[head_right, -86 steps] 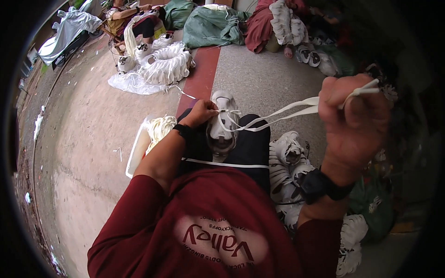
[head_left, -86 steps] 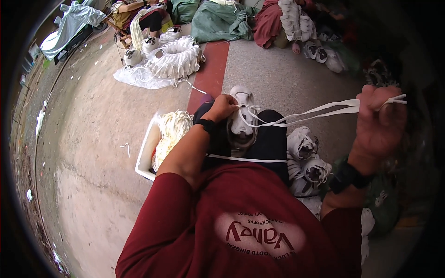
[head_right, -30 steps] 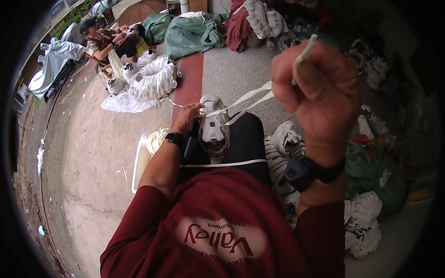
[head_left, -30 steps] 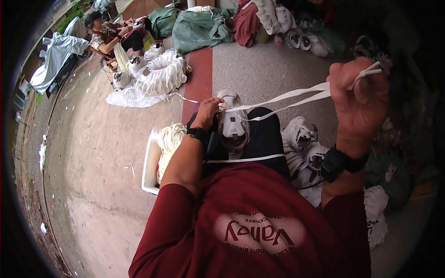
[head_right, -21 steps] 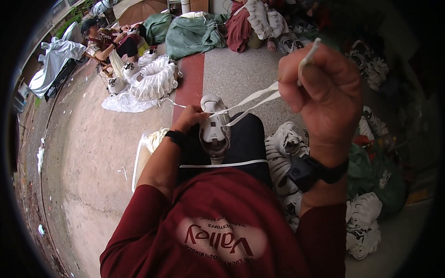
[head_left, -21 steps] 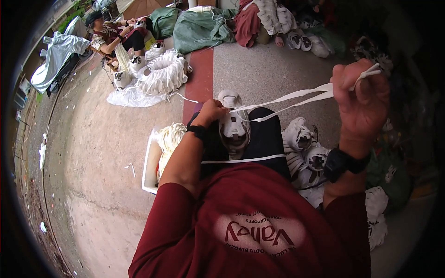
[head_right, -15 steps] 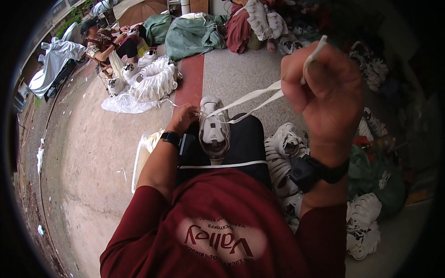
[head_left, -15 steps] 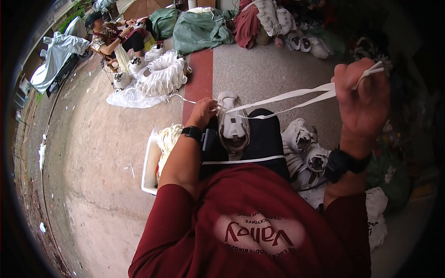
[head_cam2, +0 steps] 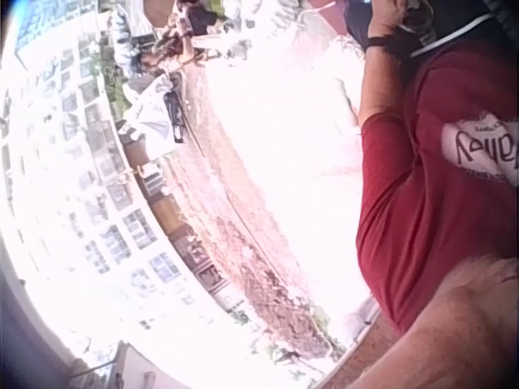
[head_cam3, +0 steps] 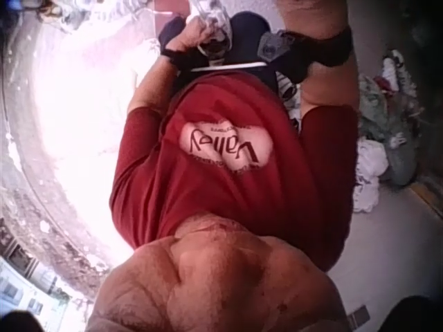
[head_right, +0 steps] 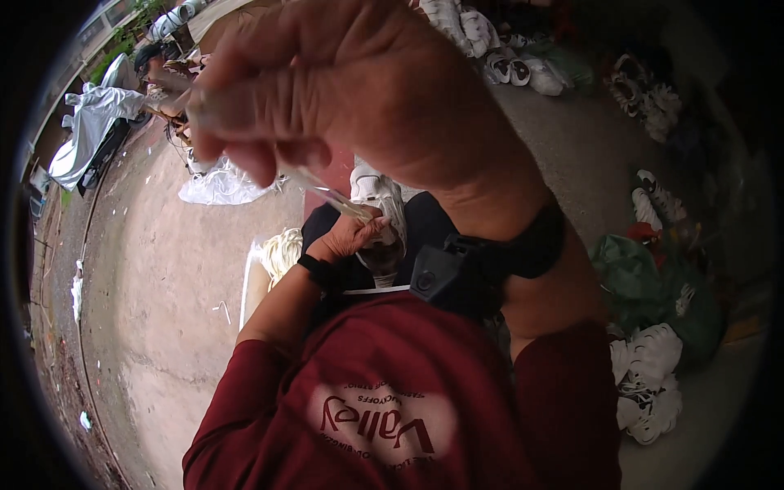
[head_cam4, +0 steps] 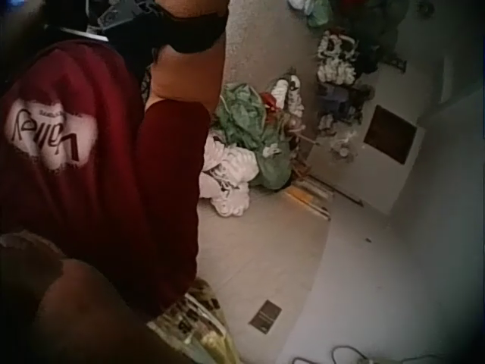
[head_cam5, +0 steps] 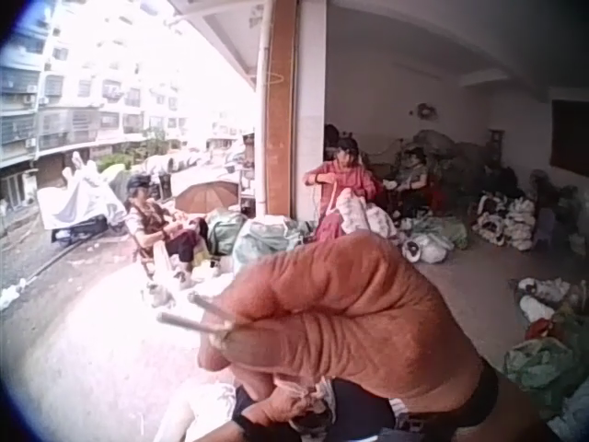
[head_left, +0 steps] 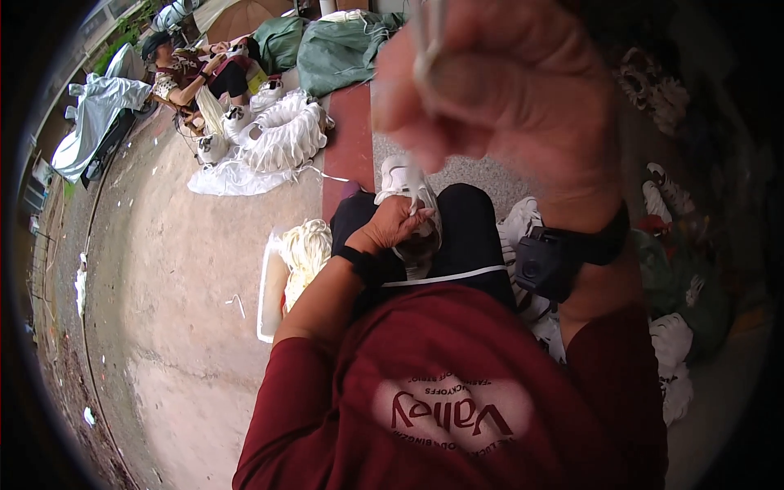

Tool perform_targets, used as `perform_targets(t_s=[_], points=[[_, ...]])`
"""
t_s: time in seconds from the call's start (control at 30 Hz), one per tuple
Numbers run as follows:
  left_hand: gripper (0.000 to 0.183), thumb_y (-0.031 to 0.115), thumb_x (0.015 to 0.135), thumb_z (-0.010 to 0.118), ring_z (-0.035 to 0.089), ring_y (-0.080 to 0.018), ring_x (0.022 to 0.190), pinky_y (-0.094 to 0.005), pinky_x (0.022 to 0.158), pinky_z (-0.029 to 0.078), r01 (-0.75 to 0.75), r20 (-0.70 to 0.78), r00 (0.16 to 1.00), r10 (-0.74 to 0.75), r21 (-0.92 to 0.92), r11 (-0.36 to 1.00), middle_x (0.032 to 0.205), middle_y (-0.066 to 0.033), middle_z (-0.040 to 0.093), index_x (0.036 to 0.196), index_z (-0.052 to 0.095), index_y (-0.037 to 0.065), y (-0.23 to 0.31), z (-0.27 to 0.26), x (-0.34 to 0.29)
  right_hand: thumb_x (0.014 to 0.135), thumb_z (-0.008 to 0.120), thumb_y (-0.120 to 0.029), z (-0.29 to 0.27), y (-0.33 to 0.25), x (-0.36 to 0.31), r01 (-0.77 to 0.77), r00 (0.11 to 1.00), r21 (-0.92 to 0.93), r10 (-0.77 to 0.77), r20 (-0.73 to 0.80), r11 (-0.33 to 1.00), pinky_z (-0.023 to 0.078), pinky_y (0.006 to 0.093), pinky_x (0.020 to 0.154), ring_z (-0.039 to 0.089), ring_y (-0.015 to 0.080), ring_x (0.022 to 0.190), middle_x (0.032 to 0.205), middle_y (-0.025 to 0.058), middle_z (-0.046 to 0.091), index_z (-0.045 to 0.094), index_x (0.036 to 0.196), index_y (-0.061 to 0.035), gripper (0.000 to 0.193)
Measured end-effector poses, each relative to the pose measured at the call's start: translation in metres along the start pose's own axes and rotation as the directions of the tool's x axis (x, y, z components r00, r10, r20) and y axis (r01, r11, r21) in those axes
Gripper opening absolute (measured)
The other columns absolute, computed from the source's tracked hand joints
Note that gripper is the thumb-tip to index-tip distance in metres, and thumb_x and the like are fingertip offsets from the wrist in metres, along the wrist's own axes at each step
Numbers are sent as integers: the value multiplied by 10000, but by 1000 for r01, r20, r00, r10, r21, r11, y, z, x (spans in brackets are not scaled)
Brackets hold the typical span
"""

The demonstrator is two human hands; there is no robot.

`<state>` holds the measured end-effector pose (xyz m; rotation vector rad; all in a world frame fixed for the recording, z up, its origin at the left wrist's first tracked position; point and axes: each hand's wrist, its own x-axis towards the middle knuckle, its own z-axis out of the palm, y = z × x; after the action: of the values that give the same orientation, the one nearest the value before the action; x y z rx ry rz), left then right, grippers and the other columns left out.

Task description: Lacing a white athletic shoe.

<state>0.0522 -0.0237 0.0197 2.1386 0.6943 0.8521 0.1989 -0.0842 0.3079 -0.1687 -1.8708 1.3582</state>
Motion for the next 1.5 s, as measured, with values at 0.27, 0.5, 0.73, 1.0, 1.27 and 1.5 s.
perform_targets(t_s=[0.27,0.5,0.73,1.0,1.27,1.5], points=[[461,367,907,474,499,-369,600,-435,573,392,-122,91,990,111,123,985,601,-168,518,626,545,8,-10,11,-15,781,587,-52,-59,229,-96,-703,524,226,706,-476,674,368,185,467,463,68,505,644,31,566,602,780,-11,43],[376,337,876,524,560,-332,575,-401,534,436,-155,101,985,140,164,974,586,-125,569,640,596,54,-14,23,-2,706,600,12,-49,334,-134,-654,285,339,635,-718,677,408,254,477,501,111,520,633,40,555,594,744,9,39],[322,286,851,576,553,-318,522,-387,485,434,-125,-31,991,130,132,983,557,-120,562,620,603,62,-13,29,4,720,617,17,-48,332,-130,-555,263,433,644,-719,710,449,257,554,546,117,613,703,51,582,590,763,17,51],[299,235,843,591,554,-313,511,-378,470,430,-131,-39,990,135,80,988,551,-121,558,609,593,48,-17,29,7,642,618,8,-53,322,-128,-668,468,113,533,-705,735,380,262,491,461,76,562,599,4,527,533,627,-3,87],[256,222,835,601,568,-299,519,-371,479,441,-118,-42,992,121,83,990,565,-118,574,657,629,41,-17,29,7,639,584,-14,-52,337,-128,-692,323,17,330,-887,722,390,280,482,461,94,531,579,22,524,520,634,-5,64],[286,225,836,602,560,-305,516,-372,474,434,-119,-60,990,127,127,985,557,-115,567,616,603,42,-15,27,3,708,573,0,-52,324,-124,-562,234,369,570,-787,740,399,237,483,484,80,519,650,32,585,592,766,22,65]])
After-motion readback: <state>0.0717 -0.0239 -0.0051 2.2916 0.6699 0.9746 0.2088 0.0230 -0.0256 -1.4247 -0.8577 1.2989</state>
